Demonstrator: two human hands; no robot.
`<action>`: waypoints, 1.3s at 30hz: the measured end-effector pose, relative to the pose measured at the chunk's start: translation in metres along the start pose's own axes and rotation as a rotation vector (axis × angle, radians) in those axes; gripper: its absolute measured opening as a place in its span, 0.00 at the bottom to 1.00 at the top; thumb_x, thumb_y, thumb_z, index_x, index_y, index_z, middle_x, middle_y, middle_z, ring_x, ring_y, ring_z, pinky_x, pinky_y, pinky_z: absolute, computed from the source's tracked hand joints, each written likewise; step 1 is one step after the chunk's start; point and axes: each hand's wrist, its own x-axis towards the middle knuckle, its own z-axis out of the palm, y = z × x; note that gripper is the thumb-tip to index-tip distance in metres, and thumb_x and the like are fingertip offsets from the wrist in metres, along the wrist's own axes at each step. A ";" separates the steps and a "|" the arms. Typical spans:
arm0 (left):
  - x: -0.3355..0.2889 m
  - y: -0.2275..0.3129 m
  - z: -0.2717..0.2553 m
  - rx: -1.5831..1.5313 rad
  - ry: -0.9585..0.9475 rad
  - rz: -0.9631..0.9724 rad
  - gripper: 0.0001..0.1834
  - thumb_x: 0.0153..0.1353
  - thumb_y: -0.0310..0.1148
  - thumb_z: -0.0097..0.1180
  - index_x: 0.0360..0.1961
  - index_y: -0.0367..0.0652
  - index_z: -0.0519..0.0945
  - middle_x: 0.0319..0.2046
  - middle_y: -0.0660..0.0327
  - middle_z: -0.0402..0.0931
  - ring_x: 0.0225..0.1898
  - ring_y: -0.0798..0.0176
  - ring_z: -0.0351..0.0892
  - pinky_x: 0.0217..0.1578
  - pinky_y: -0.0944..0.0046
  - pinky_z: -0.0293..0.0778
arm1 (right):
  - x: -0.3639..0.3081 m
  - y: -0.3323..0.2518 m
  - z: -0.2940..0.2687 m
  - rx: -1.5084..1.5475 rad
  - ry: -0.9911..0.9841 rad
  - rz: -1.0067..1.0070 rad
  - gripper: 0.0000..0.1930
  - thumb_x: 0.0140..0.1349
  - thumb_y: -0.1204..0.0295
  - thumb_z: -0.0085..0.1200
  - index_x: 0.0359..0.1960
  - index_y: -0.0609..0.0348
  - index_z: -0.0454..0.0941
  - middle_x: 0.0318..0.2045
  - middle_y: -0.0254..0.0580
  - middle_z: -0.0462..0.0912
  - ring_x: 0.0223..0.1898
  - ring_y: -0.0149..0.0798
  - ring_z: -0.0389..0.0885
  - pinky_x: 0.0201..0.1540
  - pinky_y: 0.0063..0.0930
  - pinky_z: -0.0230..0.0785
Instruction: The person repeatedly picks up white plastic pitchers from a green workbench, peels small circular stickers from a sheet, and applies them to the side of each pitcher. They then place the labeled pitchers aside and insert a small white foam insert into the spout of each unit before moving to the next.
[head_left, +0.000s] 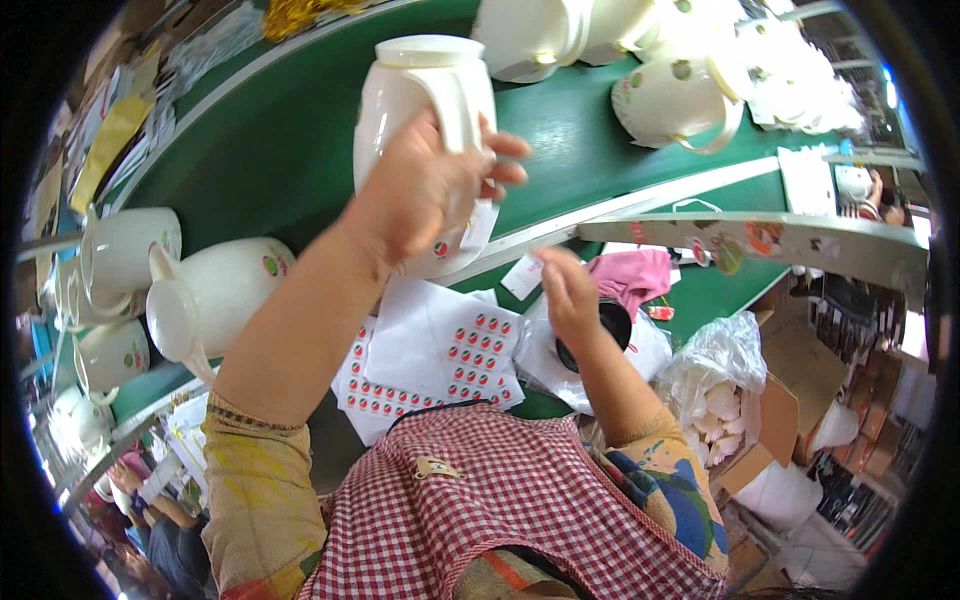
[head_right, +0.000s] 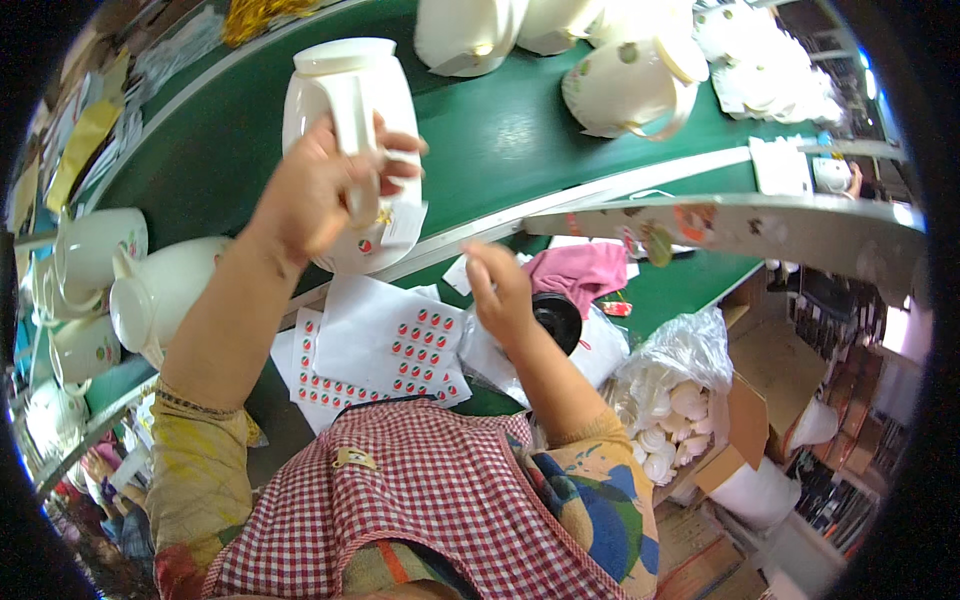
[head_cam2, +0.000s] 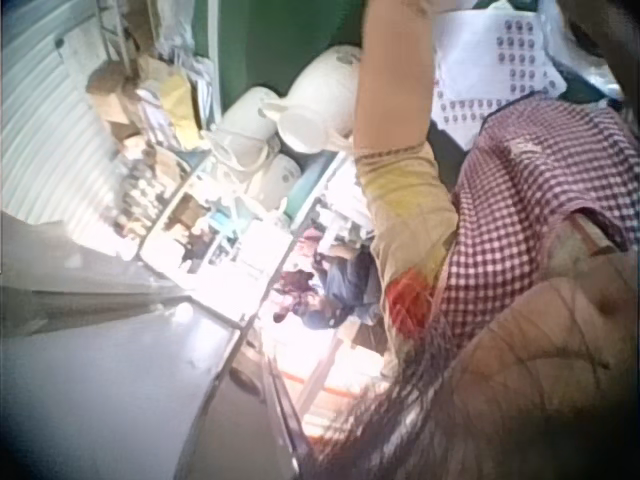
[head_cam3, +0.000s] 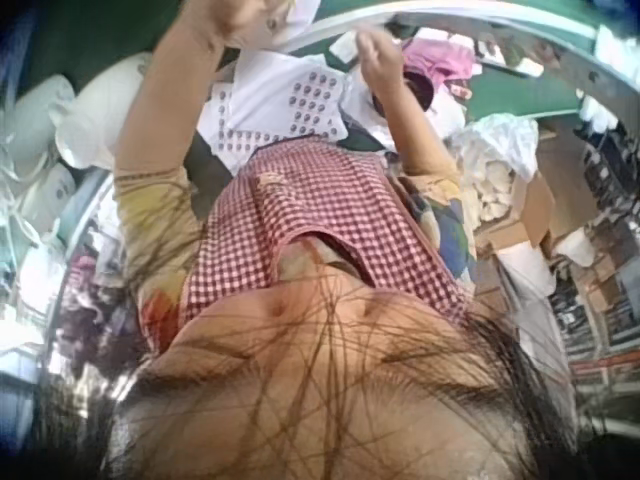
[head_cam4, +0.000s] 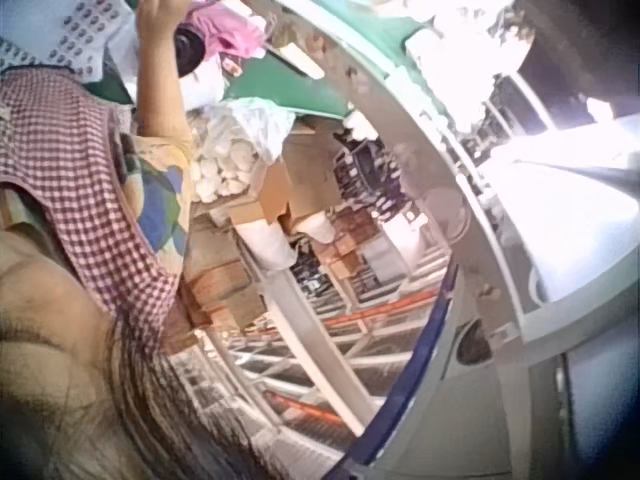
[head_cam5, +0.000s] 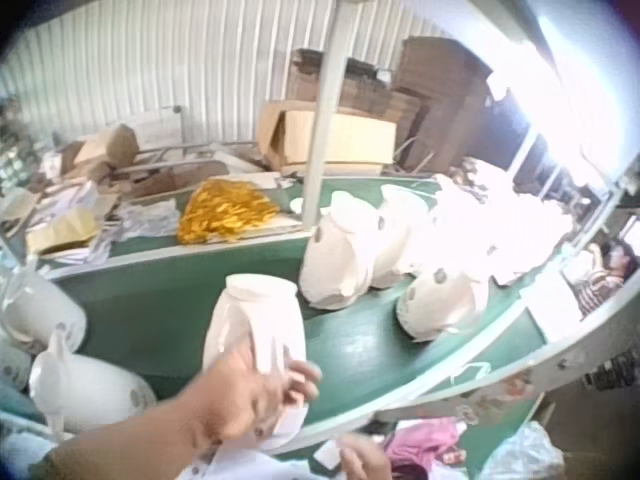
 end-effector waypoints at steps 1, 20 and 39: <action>-0.003 -0.004 0.019 0.045 -0.059 -0.013 0.14 0.62 0.19 0.46 0.49 0.40 0.65 0.44 0.50 0.78 0.41 0.60 0.80 0.43 0.62 0.76 | -0.016 -0.001 -0.006 0.026 -0.035 -0.012 0.09 0.65 0.75 0.51 0.43 0.66 0.79 0.39 0.48 0.83 0.42 0.42 0.82 0.47 0.30 0.72; 0.139 -0.097 0.053 1.005 -0.215 0.440 0.23 0.59 0.39 0.63 0.51 0.35 0.75 0.45 0.53 0.80 0.45 0.60 0.80 0.48 0.63 0.73 | -0.134 0.017 -0.007 -0.079 -0.157 0.060 0.10 0.59 0.76 0.56 0.42 0.63 0.81 0.40 0.48 0.82 0.42 0.49 0.81 0.46 0.34 0.72; -0.241 -0.267 -0.074 -0.232 0.438 -0.724 0.16 0.66 0.40 0.56 0.45 0.36 0.76 0.38 0.59 0.78 0.39 0.66 0.78 0.40 0.66 0.78 | -0.157 0.044 0.068 -0.003 -0.246 -0.078 0.13 0.53 0.79 0.58 0.42 0.60 0.81 0.46 0.44 0.81 0.48 0.48 0.76 0.53 0.37 0.69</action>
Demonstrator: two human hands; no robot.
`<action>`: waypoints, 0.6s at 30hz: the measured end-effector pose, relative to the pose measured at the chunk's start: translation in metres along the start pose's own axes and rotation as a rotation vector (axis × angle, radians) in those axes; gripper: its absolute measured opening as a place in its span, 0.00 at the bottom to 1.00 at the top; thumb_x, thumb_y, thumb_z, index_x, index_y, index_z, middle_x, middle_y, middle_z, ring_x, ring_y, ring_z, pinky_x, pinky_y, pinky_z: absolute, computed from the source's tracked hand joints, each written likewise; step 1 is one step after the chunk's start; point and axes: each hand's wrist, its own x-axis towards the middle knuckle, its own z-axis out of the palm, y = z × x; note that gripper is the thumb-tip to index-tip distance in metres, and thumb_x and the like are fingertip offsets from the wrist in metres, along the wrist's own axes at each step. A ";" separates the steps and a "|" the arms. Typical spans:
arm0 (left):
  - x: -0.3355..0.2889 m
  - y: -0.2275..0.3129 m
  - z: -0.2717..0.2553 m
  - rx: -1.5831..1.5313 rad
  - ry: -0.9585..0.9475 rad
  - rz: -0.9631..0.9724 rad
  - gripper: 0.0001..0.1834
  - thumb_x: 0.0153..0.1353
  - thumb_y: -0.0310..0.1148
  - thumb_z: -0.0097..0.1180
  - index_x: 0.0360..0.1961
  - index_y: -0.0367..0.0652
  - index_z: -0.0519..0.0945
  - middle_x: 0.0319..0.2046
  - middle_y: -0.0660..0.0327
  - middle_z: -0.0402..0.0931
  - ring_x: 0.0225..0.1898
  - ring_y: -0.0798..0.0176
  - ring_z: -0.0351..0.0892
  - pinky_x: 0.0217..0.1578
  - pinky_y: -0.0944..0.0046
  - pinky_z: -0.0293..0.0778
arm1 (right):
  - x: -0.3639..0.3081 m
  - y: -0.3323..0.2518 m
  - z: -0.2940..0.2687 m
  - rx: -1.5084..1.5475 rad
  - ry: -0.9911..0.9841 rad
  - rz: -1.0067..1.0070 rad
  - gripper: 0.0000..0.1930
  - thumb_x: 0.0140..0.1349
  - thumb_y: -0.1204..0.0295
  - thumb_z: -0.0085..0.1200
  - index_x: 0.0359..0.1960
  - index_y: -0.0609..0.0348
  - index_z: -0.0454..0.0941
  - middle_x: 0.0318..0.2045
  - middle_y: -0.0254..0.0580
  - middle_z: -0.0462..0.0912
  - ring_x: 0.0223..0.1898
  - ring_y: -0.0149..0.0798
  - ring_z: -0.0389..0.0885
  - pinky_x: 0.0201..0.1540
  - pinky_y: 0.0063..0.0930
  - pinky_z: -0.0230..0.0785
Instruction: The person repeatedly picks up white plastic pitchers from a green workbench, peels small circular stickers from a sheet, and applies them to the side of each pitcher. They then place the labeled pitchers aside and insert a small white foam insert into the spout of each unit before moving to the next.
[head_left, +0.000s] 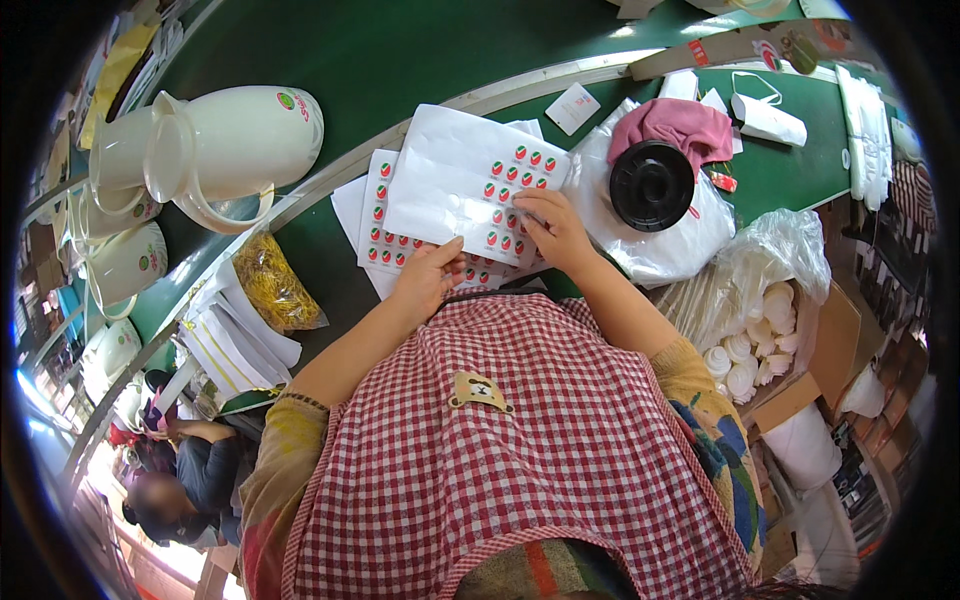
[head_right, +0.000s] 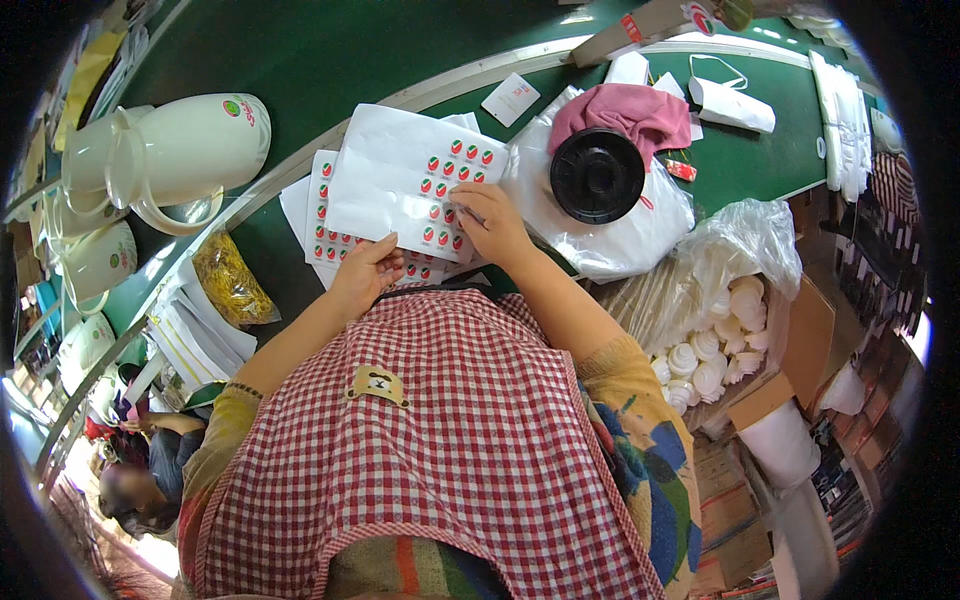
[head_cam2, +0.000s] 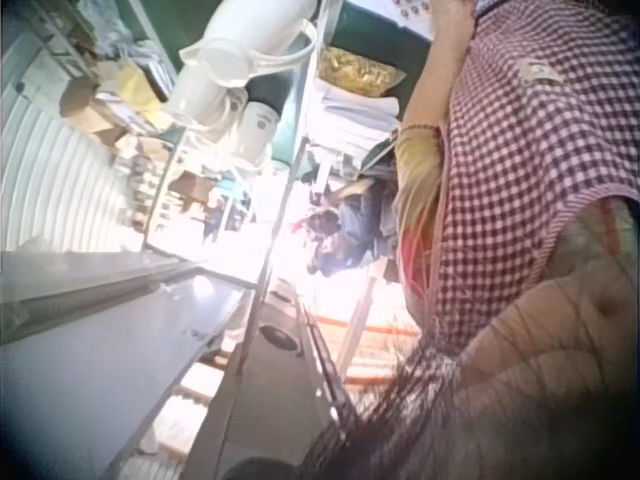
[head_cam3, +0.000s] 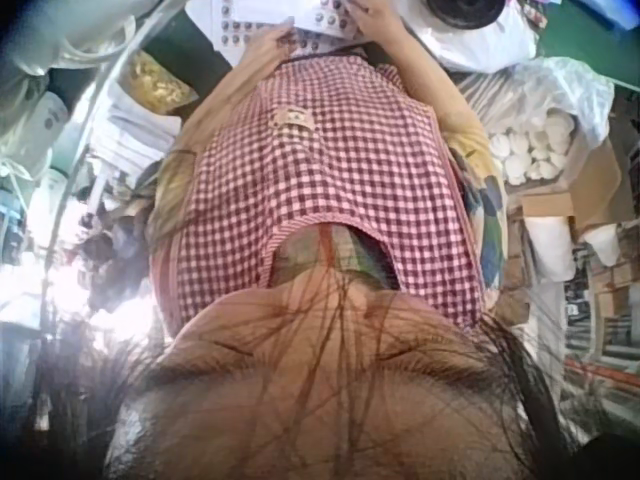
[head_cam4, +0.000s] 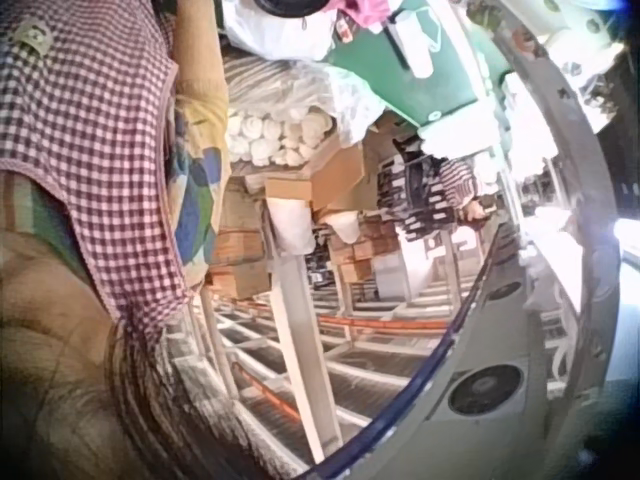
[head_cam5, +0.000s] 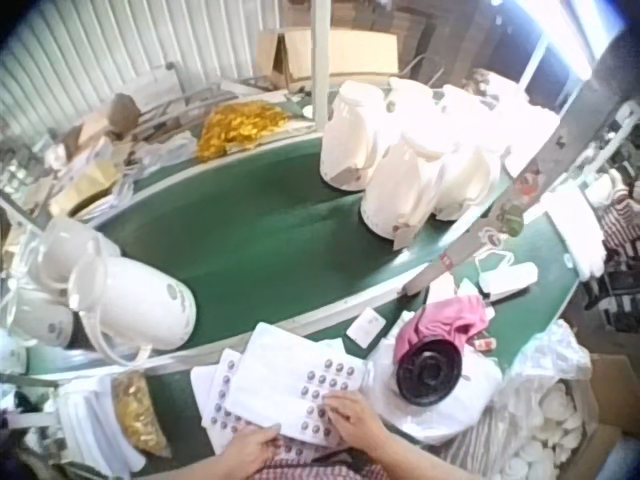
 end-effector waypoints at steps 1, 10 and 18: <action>0.003 -0.001 0.008 0.024 0.029 0.013 0.16 0.66 0.40 0.56 0.44 0.36 0.76 0.37 0.59 0.78 0.38 0.67 0.78 0.39 0.66 0.78 | -0.001 -0.001 0.001 -0.008 0.022 0.000 0.12 0.53 0.78 0.59 0.41 0.61 0.81 0.45 0.45 0.81 0.48 0.48 0.77 0.52 0.37 0.70; 0.005 -0.005 0.037 -0.131 0.039 0.127 0.14 0.63 0.28 0.56 0.50 0.37 0.75 0.40 0.57 0.80 0.40 0.62 0.81 0.39 0.65 0.80 | -0.023 -0.070 0.014 -0.176 -0.002 0.207 0.08 0.55 0.64 0.60 0.30 0.54 0.80 0.30 0.37 0.80 0.33 0.44 0.80 0.33 0.36 0.72; -0.001 -0.012 0.047 -0.170 -0.013 0.158 0.14 0.64 0.26 0.56 0.50 0.35 0.75 0.42 0.57 0.79 0.41 0.62 0.80 0.43 0.64 0.80 | -0.027 -0.072 0.022 -0.215 0.067 0.262 0.10 0.53 0.63 0.61 0.30 0.54 0.80 0.30 0.37 0.80 0.30 0.44 0.81 0.32 0.36 0.72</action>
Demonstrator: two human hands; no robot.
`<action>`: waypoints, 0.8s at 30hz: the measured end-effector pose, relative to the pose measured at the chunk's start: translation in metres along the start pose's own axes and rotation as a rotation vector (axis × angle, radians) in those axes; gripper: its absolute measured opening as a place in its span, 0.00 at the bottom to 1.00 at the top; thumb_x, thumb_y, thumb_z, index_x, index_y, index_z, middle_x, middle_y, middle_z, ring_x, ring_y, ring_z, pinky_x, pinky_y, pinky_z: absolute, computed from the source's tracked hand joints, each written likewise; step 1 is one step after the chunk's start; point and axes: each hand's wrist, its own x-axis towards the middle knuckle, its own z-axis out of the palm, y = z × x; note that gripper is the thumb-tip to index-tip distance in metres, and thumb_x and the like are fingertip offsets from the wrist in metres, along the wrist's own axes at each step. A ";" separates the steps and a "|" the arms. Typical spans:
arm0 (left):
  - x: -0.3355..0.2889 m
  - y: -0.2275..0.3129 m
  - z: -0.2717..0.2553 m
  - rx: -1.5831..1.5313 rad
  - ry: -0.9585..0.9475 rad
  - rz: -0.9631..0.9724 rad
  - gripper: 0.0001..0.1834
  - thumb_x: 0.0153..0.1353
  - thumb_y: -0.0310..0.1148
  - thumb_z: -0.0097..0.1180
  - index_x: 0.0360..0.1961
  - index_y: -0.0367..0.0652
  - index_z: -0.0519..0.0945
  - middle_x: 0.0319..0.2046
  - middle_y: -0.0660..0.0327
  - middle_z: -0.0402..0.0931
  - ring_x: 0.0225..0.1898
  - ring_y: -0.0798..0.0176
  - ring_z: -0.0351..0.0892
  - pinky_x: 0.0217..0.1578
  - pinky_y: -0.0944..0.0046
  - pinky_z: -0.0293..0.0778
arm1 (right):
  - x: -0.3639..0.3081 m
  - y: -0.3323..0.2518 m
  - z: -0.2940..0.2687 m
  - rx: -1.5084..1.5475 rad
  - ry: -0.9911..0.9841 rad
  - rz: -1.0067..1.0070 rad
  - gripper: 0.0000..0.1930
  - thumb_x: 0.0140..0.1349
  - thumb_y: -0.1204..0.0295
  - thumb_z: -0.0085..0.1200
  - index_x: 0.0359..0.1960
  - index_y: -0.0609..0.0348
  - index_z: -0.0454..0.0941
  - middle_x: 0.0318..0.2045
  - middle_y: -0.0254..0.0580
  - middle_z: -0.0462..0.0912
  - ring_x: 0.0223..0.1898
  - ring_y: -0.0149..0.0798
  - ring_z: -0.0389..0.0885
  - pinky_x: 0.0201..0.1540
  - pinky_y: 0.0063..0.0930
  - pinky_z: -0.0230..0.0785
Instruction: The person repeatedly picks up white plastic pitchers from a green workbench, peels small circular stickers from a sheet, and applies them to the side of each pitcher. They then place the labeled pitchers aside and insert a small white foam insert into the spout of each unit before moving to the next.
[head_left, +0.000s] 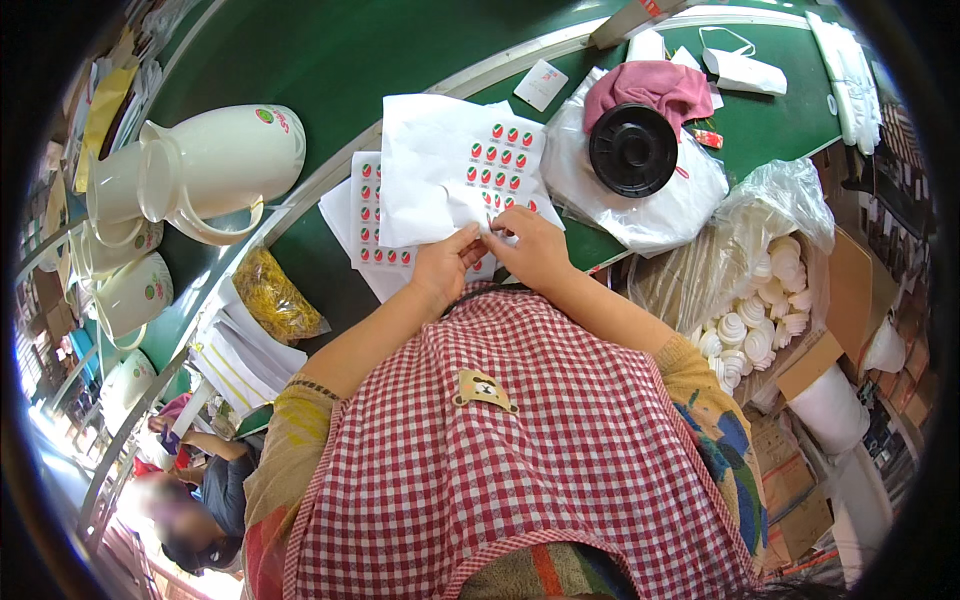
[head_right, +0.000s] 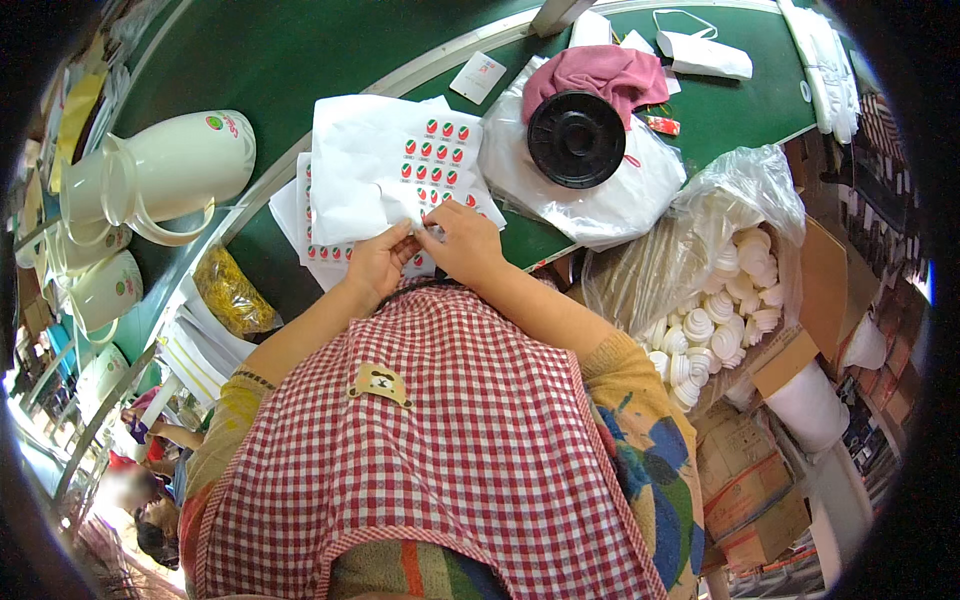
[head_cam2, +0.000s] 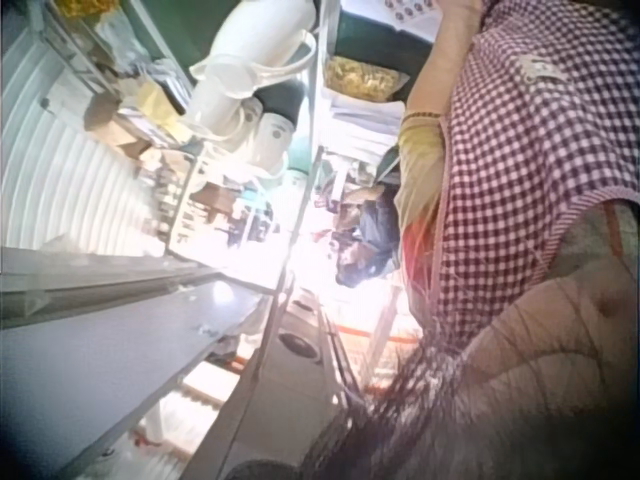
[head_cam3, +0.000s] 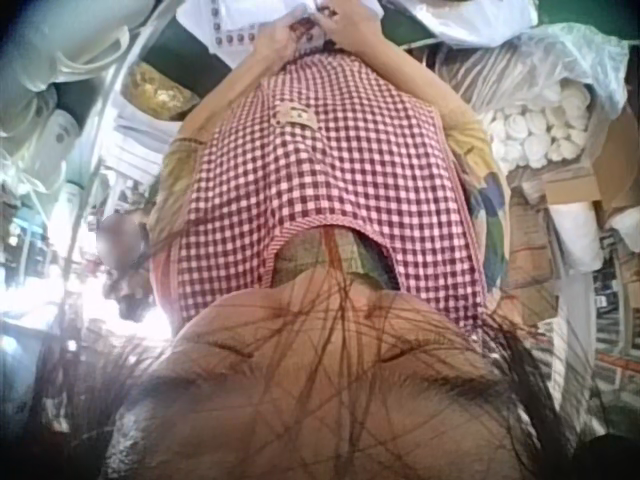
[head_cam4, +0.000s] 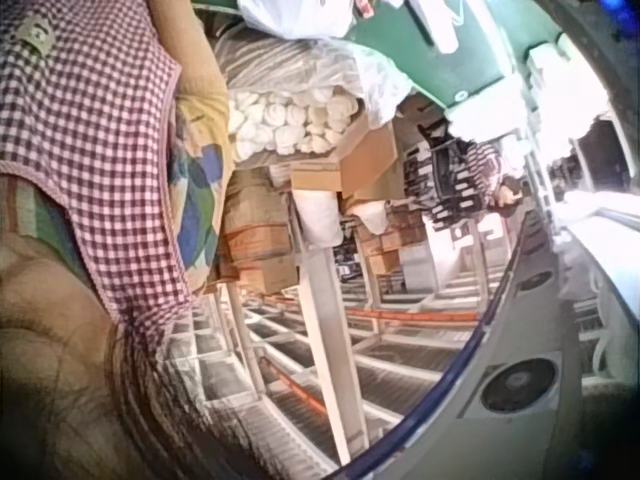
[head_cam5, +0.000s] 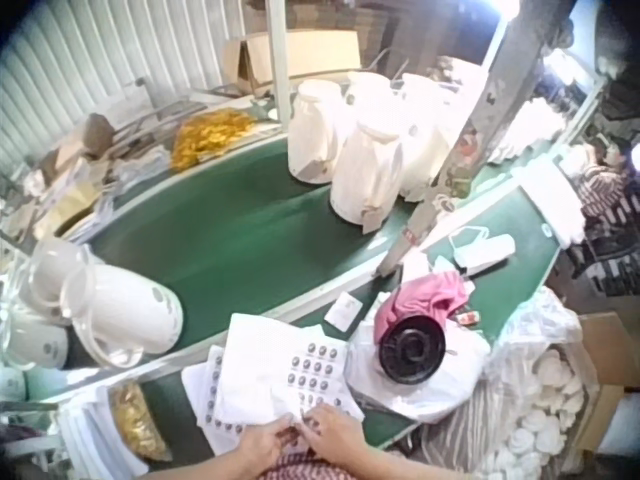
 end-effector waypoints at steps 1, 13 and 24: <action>-0.001 0.000 0.001 0.014 0.006 -0.003 0.14 0.63 0.26 0.57 0.49 0.35 0.75 0.41 0.57 0.79 0.41 0.62 0.80 0.43 0.64 0.80 | 0.000 -0.001 -0.001 -0.009 0.007 0.003 0.08 0.53 0.65 0.61 0.29 0.55 0.80 0.29 0.37 0.80 0.30 0.43 0.81 0.32 0.34 0.72; 0.008 -0.001 -0.013 0.083 0.001 0.060 0.13 0.61 0.26 0.59 0.47 0.33 0.77 0.40 0.57 0.80 0.35 0.63 0.81 0.37 0.68 0.81 | 0.006 0.001 -0.003 0.126 -0.006 0.136 0.06 0.53 0.68 0.58 0.28 0.55 0.82 0.27 0.39 0.83 0.27 0.40 0.81 0.30 0.32 0.72; -0.030 0.051 -0.045 0.675 -0.073 -0.194 0.22 0.58 0.33 0.63 0.52 0.36 0.75 0.37 0.60 0.79 0.36 0.67 0.77 0.40 0.69 0.74 | 0.045 0.047 -0.048 0.503 0.152 0.272 0.05 0.60 0.79 0.54 0.35 0.67 0.80 0.28 0.33 0.81 0.30 0.23 0.77 0.35 0.17 0.69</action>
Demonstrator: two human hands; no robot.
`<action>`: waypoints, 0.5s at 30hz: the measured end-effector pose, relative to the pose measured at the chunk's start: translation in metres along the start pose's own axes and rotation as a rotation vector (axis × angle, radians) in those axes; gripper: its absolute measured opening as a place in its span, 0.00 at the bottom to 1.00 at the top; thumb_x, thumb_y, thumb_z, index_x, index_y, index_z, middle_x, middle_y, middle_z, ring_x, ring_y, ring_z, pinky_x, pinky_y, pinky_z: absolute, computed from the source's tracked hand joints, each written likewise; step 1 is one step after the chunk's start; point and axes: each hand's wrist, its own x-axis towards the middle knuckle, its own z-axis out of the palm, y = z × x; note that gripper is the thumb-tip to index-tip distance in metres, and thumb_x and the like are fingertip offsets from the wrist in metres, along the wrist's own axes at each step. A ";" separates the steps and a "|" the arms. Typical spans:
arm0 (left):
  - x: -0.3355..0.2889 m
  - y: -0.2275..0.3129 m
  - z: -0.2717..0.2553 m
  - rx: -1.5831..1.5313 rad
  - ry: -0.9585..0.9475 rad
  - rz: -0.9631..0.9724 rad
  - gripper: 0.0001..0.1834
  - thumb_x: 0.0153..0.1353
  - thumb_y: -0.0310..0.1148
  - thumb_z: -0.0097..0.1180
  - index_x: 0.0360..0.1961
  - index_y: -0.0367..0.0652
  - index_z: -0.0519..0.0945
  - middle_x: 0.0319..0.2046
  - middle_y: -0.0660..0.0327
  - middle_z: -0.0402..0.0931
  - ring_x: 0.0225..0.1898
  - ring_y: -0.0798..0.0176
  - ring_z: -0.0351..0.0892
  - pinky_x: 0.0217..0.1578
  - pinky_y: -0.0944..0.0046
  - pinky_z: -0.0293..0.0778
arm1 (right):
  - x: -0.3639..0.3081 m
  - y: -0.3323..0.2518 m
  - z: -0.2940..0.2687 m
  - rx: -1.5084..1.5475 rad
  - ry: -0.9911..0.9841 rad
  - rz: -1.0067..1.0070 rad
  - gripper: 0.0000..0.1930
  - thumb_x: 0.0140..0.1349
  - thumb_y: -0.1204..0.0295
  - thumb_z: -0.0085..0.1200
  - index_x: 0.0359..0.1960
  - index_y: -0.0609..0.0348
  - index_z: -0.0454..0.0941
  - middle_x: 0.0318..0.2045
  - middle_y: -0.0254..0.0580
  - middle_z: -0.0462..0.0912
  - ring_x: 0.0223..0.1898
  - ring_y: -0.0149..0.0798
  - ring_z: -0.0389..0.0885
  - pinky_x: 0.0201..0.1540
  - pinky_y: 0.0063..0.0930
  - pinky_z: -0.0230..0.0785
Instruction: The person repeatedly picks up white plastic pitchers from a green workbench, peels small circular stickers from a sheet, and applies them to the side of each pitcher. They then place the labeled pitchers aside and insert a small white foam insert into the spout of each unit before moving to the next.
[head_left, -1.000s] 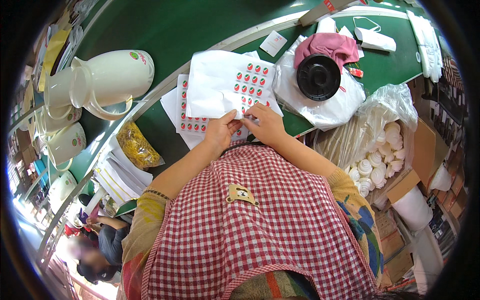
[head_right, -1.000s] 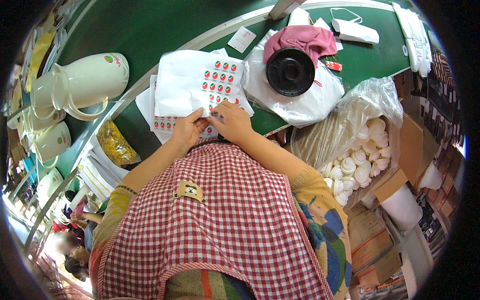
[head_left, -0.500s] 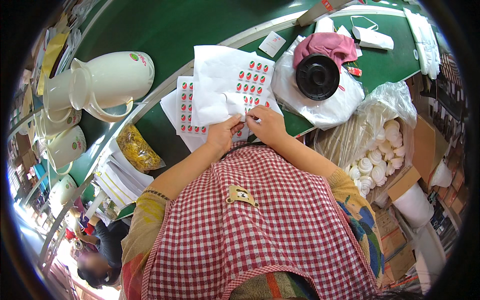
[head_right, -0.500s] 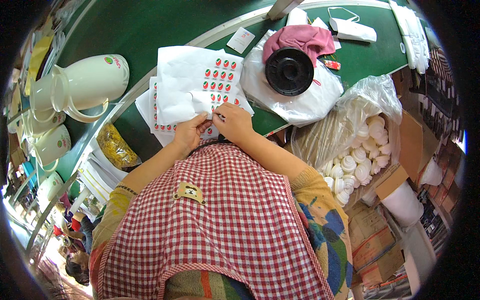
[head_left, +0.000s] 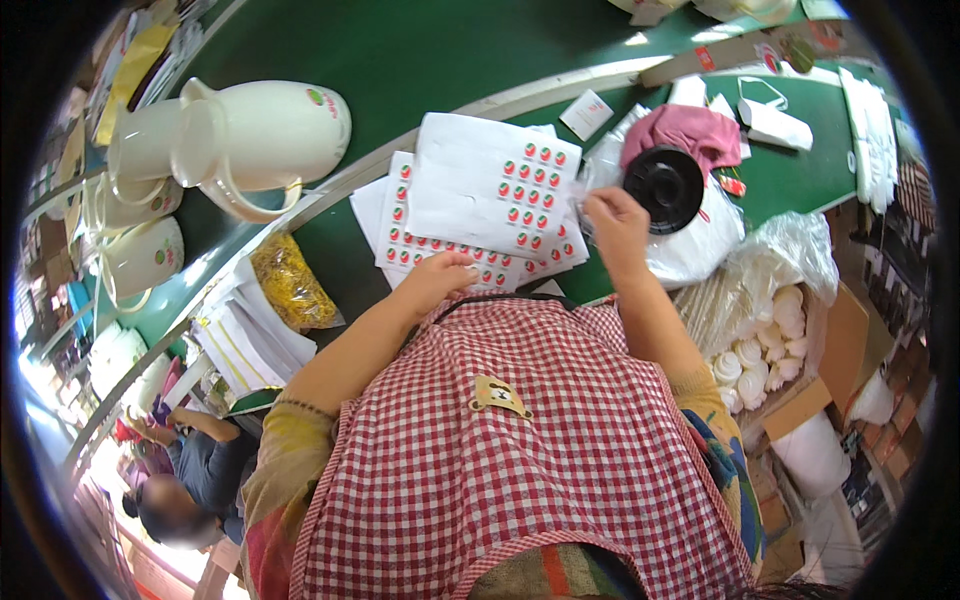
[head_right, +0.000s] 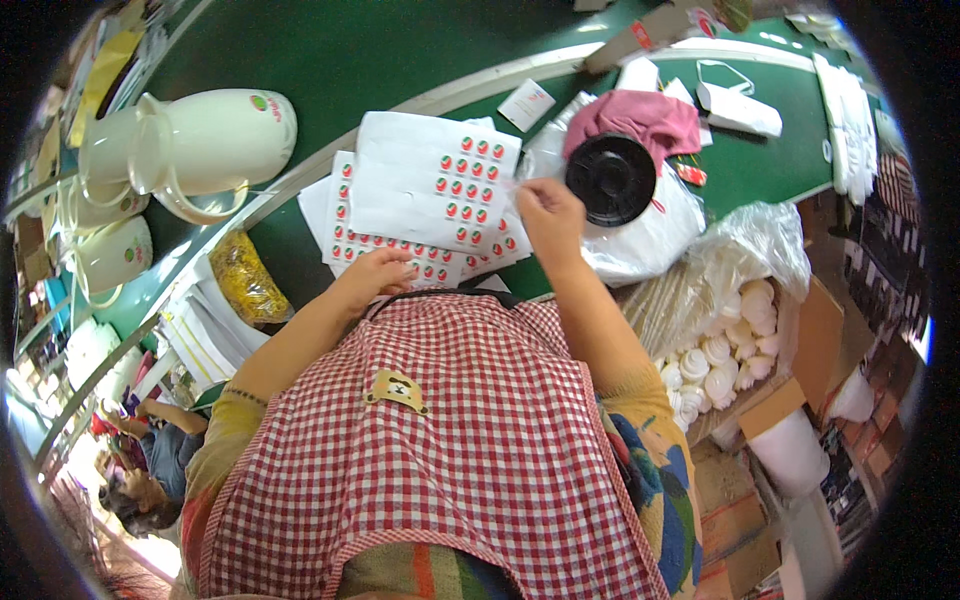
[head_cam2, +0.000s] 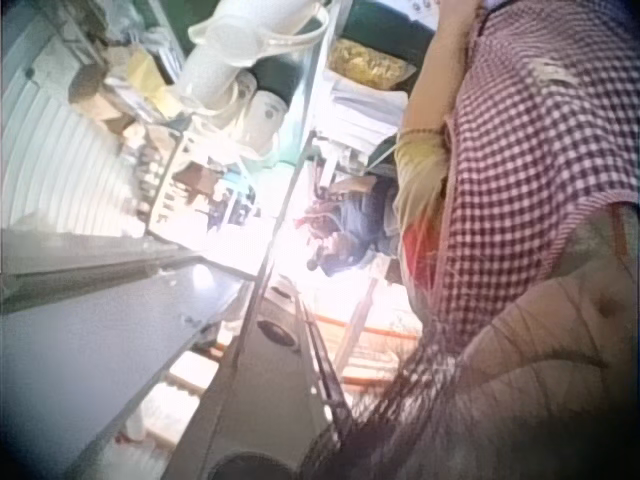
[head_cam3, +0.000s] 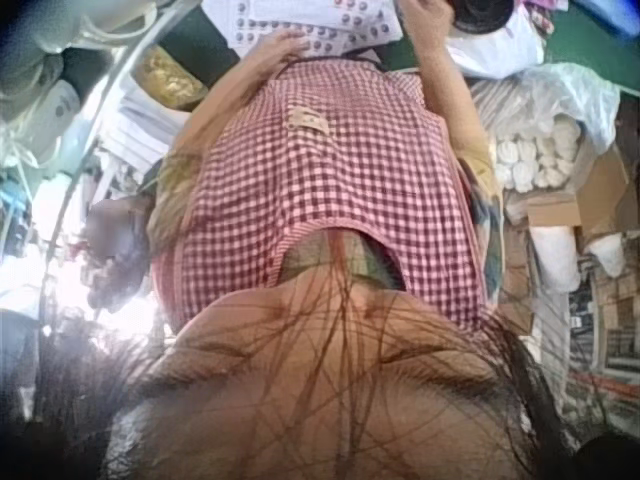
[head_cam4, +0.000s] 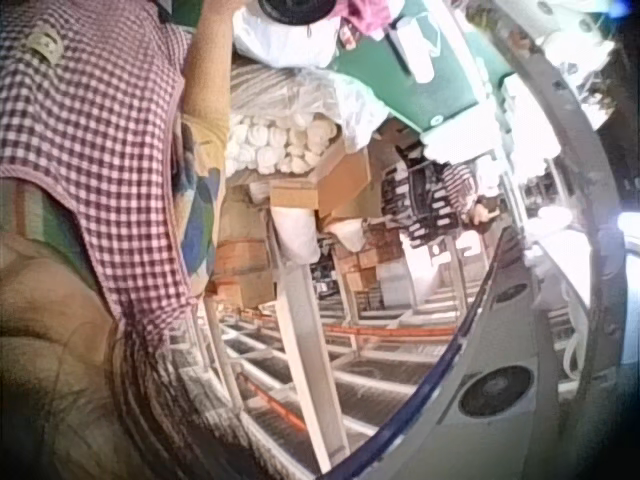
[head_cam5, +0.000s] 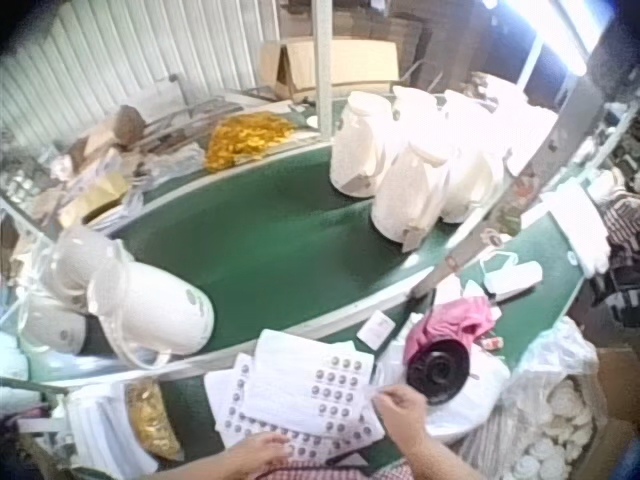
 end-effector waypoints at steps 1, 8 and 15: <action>-0.009 -0.017 -0.023 0.066 0.155 0.194 0.24 0.57 0.33 0.63 0.54 0.36 0.75 0.35 0.61 0.78 0.34 0.67 0.76 0.41 0.68 0.73 | 0.004 -0.008 -0.006 0.019 0.015 -0.001 0.05 0.61 0.80 0.53 0.35 0.67 0.80 0.28 0.33 0.81 0.30 0.23 0.77 0.36 0.16 0.69; -0.059 0.041 -0.140 -0.055 1.009 1.194 0.14 0.62 0.30 0.58 0.46 0.38 0.70 0.43 0.61 0.71 0.44 0.69 0.70 0.44 0.69 0.69 | 0.007 -0.014 0.010 -0.006 -0.047 -0.072 0.03 0.59 0.77 0.55 0.33 0.63 0.80 0.24 0.30 0.78 0.27 0.22 0.73 0.30 0.18 0.65; -0.062 0.153 -0.141 -0.418 0.365 1.225 0.11 0.72 0.38 0.45 0.37 0.42 0.71 0.20 0.65 0.65 0.24 0.69 0.66 0.33 0.63 0.67 | 0.025 -0.065 0.042 -0.018 -0.187 -0.073 0.05 0.60 0.74 0.56 0.33 0.63 0.80 0.26 0.34 0.79 0.23 0.23 0.75 0.24 0.20 0.67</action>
